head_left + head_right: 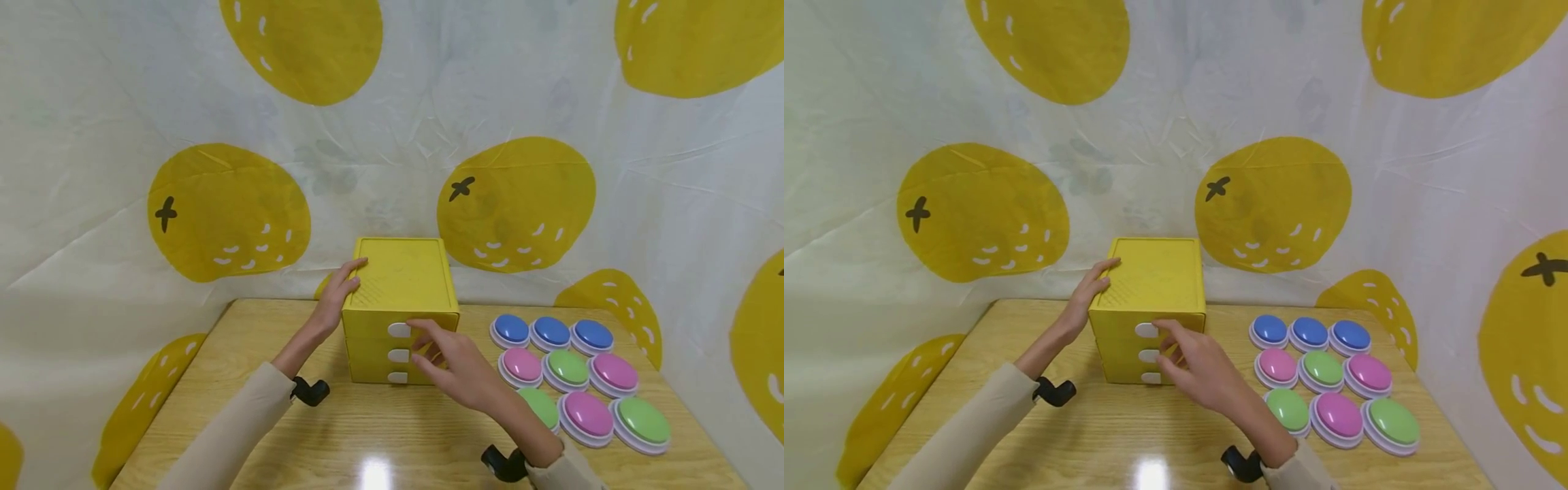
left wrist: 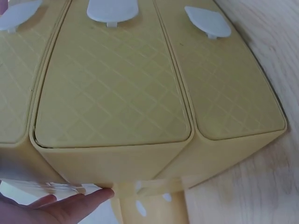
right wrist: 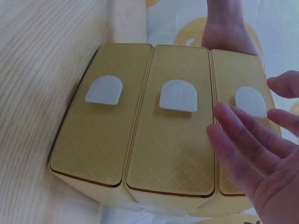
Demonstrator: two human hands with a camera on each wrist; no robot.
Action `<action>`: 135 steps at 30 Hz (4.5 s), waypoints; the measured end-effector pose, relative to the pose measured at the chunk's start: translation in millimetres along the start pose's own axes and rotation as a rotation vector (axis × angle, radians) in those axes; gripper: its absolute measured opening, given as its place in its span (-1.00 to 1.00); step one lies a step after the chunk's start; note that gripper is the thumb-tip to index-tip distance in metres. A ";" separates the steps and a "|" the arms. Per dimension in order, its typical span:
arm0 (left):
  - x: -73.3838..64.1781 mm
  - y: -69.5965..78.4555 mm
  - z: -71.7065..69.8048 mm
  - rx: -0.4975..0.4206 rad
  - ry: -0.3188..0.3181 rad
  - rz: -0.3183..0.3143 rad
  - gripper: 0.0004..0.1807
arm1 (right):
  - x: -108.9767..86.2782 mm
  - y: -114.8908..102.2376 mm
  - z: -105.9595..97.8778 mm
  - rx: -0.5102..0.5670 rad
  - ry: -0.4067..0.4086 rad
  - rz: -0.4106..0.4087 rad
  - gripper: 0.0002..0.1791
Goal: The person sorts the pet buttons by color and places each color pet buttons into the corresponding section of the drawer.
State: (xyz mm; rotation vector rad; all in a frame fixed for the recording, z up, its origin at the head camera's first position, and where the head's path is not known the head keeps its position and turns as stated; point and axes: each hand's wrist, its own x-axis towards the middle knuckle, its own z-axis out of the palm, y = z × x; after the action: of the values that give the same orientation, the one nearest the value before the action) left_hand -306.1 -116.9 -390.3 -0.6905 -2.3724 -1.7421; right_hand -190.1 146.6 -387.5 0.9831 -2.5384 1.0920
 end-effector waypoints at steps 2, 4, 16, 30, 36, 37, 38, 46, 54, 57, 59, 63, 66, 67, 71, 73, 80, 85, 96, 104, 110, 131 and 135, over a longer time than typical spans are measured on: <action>0.2 1.5 0.5 -0.004 0.010 0.003 -0.46 | 1.5 0.4 -0.2 -0.001 -0.004 0.005 -0.48; 0.2 2.3 0.8 -0.017 0.018 0.002 -0.46 | 2.9 0.4 -0.5 -0.003 -0.008 0.012 -0.48; -1.3 -0.8 1.6 -0.008 0.002 -0.012 -0.46 | 11.4 3.5 3.6 0.086 0.038 0.010 -0.63; -2.3 0.6 0.0 0.000 -0.026 -0.016 -0.46 | 20.6 1.6 15.0 0.119 0.144 0.086 -0.80; -3.2 -1.4 -1.7 -0.007 -0.045 -0.017 -0.46 | 20.8 -0.8 18.0 0.096 0.204 0.074 -0.90; -3.3 -1.6 -2.0 -0.007 -0.049 -0.019 -0.46 | 20.7 -1.6 18.3 0.090 0.217 0.067 -0.92; -3.4 -1.6 -2.3 -0.005 -0.052 -0.020 -0.46 | 20.6 -2.3 18.7 0.083 0.228 0.060 -0.94; -1.5 -2.9 -4.3 -0.001 -0.067 -0.019 -0.45 | 18.1 -8.5 21.2 0.057 0.282 0.054 -0.95; -0.4 -4.2 -3.3 0.014 -0.055 -0.024 -0.46 | 12.1 -13.4 23.6 0.026 0.311 0.009 -0.92; -0.3 -4.9 -2.8 0.009 -0.049 -0.014 -0.46 | 9.0 -15.6 24.4 0.007 0.317 -0.001 -0.91; 0.0 -5.3 -2.6 0.002 -0.047 -0.004 -0.46 | 6.9 -17.9 24.6 -0.007 0.319 0.003 -0.90; 0.9 -6.6 -2.4 -0.010 -0.048 0.011 -0.46 | 2.2 -23.1 24.9 -0.018 0.322 -0.002 -0.89; 1.0 -6.1 -2.4 -0.010 -0.046 0.014 -0.46 | -1.5 -26.8 25.4 -0.021 0.328 -0.019 -0.88; 1.0 -5.7 -2.4 -0.010 -0.045 0.013 -0.46 | -2.7 -28.2 25.6 -0.021 0.330 -0.024 -0.87; 1.1 -4.8 -3.1 0.003 -0.045 0.009 -0.46 | -7.2 -33.5 27.7 -0.040 0.351 -0.050 -0.85; 1.2 -4.8 -3.7 0.010 -0.048 0.006 -0.46 | -9.5 -35.7 29.3 -0.051 0.362 -0.063 -0.84; 1.0 -3.8 -5.1 0.017 -0.077 0.009 -0.45 | -16.7 -43.2 31.8 -0.046 0.371 -0.076 -0.81; 0.9 -3.7 -6.2 0.029 -0.082 0.007 -0.45 | -21.8 -46.9 32.6 -0.058 0.373 -0.096 -0.79; 1.2 -1.7 -9.2 -0.003 -0.064 -0.039 -0.48 | -28.9 -52.8 34.8 -0.039 0.384 -0.139 -0.77; 1.4 -2.4 -10.3 -0.014 -0.071 -0.065 -0.52 | -33.3 -55.3 36.2 -0.068 0.395 -0.153 -0.75; 0.8 -2.6 -10.3 -0.001 -0.058 -0.048 -0.52 | -37.8 -56.4 38.1 -0.066 0.401 -0.178 -0.72; 2.0 -3.6 -10.2 0.004 -0.044 -0.054 -0.52 | -58.1 -63.9 41.1 -0.123 0.391 -0.235 -0.94; 2.3 -4.3 -10.3 -0.019 -0.050 -0.050 -0.51 | -58.6 -61.1 45.1 -0.153 0.421 -0.276 -0.68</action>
State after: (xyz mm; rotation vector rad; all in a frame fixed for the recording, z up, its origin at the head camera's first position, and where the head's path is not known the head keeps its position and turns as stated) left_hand -311.7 -126.8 -389.9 -0.6908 -2.4295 -1.7895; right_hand -103.0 113.0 -409.5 0.9158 -2.0460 0.8980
